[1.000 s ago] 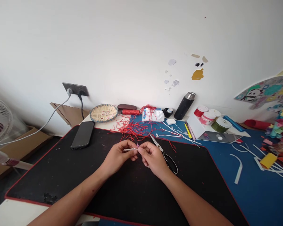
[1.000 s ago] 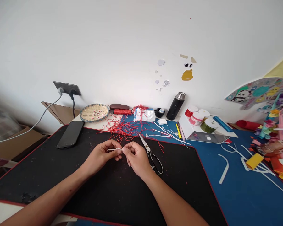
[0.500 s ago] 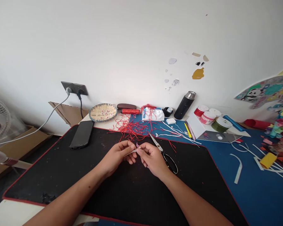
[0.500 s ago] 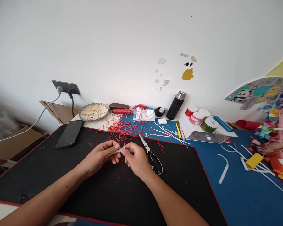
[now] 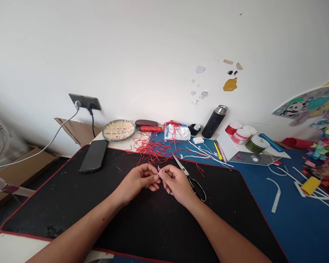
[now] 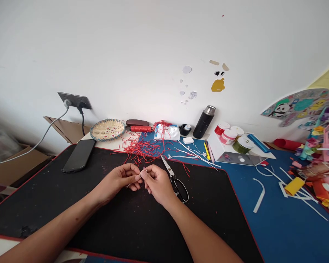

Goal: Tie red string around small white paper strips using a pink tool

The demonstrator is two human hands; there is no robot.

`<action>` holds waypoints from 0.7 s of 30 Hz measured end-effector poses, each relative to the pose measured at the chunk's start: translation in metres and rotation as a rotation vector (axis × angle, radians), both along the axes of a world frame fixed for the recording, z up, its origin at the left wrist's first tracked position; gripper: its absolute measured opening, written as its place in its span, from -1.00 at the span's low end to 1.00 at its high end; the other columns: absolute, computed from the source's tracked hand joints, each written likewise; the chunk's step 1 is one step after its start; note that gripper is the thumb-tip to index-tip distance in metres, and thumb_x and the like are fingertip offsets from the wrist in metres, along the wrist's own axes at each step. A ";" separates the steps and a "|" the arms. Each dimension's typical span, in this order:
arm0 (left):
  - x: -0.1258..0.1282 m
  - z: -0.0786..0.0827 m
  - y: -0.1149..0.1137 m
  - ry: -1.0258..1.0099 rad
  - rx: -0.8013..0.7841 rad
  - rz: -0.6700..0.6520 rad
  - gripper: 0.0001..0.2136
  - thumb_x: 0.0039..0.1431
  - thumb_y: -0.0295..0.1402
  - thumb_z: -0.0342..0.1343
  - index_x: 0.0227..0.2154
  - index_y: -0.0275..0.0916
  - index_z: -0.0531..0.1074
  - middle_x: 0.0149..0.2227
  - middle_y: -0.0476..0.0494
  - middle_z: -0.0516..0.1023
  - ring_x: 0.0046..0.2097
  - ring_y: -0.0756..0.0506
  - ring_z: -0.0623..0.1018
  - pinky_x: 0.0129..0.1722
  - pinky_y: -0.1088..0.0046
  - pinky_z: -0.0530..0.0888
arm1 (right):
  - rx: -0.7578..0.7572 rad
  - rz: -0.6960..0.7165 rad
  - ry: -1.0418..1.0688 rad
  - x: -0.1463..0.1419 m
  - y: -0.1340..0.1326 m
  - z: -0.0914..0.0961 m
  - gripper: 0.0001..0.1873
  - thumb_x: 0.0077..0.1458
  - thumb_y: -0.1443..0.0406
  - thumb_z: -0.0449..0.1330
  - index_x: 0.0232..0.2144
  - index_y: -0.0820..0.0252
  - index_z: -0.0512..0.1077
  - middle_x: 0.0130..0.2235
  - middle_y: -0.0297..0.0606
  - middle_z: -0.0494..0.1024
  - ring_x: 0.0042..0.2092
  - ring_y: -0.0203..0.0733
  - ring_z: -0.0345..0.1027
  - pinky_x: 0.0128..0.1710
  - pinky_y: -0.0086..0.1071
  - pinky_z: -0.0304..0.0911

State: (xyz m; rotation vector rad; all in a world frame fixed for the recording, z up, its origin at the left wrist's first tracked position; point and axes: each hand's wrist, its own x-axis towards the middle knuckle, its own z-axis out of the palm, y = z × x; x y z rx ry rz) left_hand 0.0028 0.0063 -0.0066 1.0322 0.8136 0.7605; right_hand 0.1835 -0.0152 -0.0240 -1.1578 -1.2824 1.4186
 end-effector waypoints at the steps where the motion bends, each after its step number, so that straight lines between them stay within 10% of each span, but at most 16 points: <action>1: 0.000 0.000 0.000 0.002 0.001 -0.010 -0.63 -0.03 -0.21 0.49 -0.31 -0.30 0.47 -0.44 -0.06 0.63 -0.39 -0.05 0.63 -0.37 0.50 0.55 | -0.001 -0.006 -0.001 0.000 0.000 0.000 -0.56 0.16 -0.07 0.25 -0.31 0.19 0.41 -0.62 -0.50 0.35 -0.67 -0.41 0.10 -0.70 -0.53 -0.02; 21: 0.001 -0.002 -0.001 0.033 -0.018 -0.014 -0.61 -0.03 -0.18 0.48 -0.30 -0.28 0.45 -0.38 -0.10 0.66 -0.35 -0.07 0.67 -0.33 0.48 0.56 | 0.063 -0.040 -0.051 0.001 -0.001 0.004 -0.61 0.22 -0.02 0.21 -0.32 0.21 0.46 -0.64 -0.49 0.33 -0.65 -0.40 0.09 -0.66 -0.51 -0.02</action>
